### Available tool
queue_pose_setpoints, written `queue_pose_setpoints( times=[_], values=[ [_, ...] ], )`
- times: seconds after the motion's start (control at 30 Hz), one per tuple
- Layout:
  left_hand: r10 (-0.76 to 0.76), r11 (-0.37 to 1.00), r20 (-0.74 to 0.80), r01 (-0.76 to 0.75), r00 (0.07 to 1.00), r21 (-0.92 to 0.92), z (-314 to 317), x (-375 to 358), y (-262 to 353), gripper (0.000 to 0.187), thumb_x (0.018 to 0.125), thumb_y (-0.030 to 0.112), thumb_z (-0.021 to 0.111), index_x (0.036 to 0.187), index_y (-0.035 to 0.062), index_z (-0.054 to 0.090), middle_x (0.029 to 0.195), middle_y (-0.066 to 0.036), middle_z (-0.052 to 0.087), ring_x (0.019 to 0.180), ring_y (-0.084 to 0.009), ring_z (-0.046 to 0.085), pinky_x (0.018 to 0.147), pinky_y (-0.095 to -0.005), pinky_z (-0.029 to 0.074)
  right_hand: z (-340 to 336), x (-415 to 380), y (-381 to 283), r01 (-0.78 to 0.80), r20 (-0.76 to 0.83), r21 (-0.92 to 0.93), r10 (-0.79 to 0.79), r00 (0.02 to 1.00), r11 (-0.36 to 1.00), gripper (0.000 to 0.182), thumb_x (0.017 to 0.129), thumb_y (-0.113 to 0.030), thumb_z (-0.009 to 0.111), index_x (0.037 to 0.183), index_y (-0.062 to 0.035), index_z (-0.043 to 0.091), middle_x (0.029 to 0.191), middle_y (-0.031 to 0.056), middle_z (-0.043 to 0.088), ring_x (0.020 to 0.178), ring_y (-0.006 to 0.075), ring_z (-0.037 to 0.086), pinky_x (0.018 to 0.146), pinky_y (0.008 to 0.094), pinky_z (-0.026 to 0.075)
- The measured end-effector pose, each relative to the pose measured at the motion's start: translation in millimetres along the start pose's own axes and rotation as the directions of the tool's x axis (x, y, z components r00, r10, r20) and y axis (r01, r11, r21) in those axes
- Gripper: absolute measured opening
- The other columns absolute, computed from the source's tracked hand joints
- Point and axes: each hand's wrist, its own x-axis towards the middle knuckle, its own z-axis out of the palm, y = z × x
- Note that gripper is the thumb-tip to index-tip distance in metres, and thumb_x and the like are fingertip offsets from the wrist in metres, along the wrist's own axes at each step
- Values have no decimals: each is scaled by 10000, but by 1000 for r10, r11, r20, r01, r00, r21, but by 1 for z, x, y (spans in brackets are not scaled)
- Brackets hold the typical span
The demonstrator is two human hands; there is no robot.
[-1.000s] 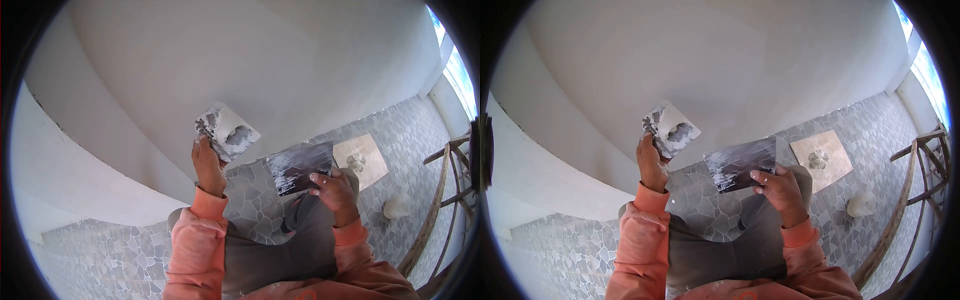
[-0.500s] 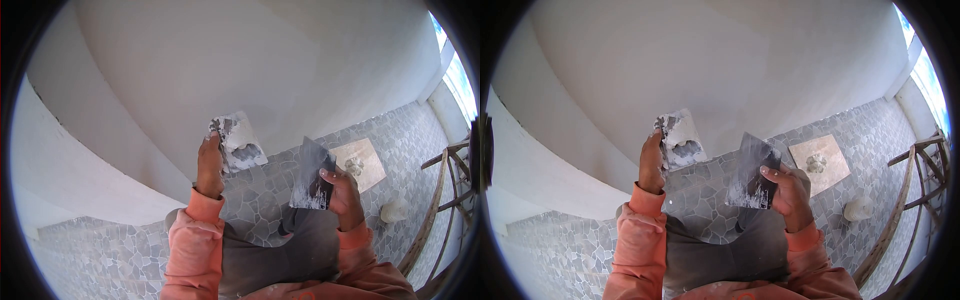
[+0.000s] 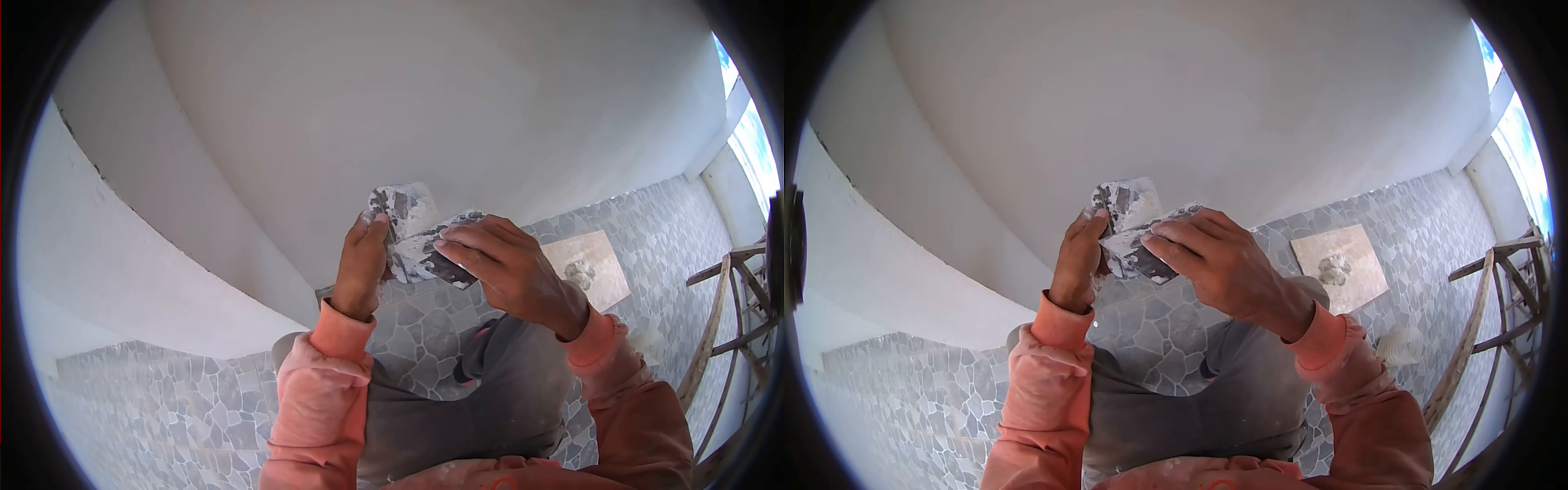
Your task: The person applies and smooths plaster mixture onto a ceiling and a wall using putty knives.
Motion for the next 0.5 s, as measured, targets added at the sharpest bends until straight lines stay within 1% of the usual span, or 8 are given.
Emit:
queue_pose_setpoints(
  times=[0.17, 0.27, 0.37, 0.47, 0.5],
  values=[
    [-4, 1000, -10, 4, 1000, -6, 5, -4, 6, 245, 1014, 234, 431, 1099, 38, 551, 776, -25, 604, 570, -102, 585, 443, -246, 459, 8, -2, 3, 31, 38, -37, -29, 999, 999, 431, 726, 45, 596, 1154, 3, 626, 1145, 138, 635, 1042, 272, 619, 921, 409, 477],
    [1, 1000, -19, -2, 1000, -11, 5, -4, 5, 234, 1010, 210, 427, 1101, 30, 547, 793, -33, 607, 574, -101, 585, 444, -252, 467, 8, 2, 3, 46, 64, -17, -45, 997, 999, 430, 722, 49, 599, 1149, 6, 624, 1146, 146, 635, 1059, 277, 611, 925, 403, 478],
    [24, 997, -62, -29, 998, -69, 11, -6, 5, 214, 1004, 191, 429, 1082, 27, 542, 801, -32, 601, 575, -95, 577, 438, -257, 468, 9, -1, 8, 46, 132, 9, -47, 990, 999, 425, 719, 50, 605, 1142, 10, 624, 1146, 153, 640, 1059, 288, 620, 922, 399, 485],
    [35, 999, -60, -36, 998, -4, 7, -1, -1, 195, 999, 176, 428, 1060, 25, 536, 803, -29, 591, 578, -92, 569, 440, -259, 474, 9, 2, 15, 30, 155, 93, -44, 987, 995, 487, 651, 141, 570, 1113, 6, 644, 1129, 151, 649, 1037, 314, 628, 909, 408, 522],
    [25, 999, -97, -30, 995, -46, 9, 0, -3, 201, 996, 191, 441, 1050, 33, 553, 772, -21, 590, 552, -93, 553, 429, -258, 443, 9, 3, 18, 23, 189, 118, -45, 981, 993, 494, 649, 137, 566, 1115, -5, 647, 1129, 143, 652, 1040, 312, 628, 902, 402, 527]
  ],
)
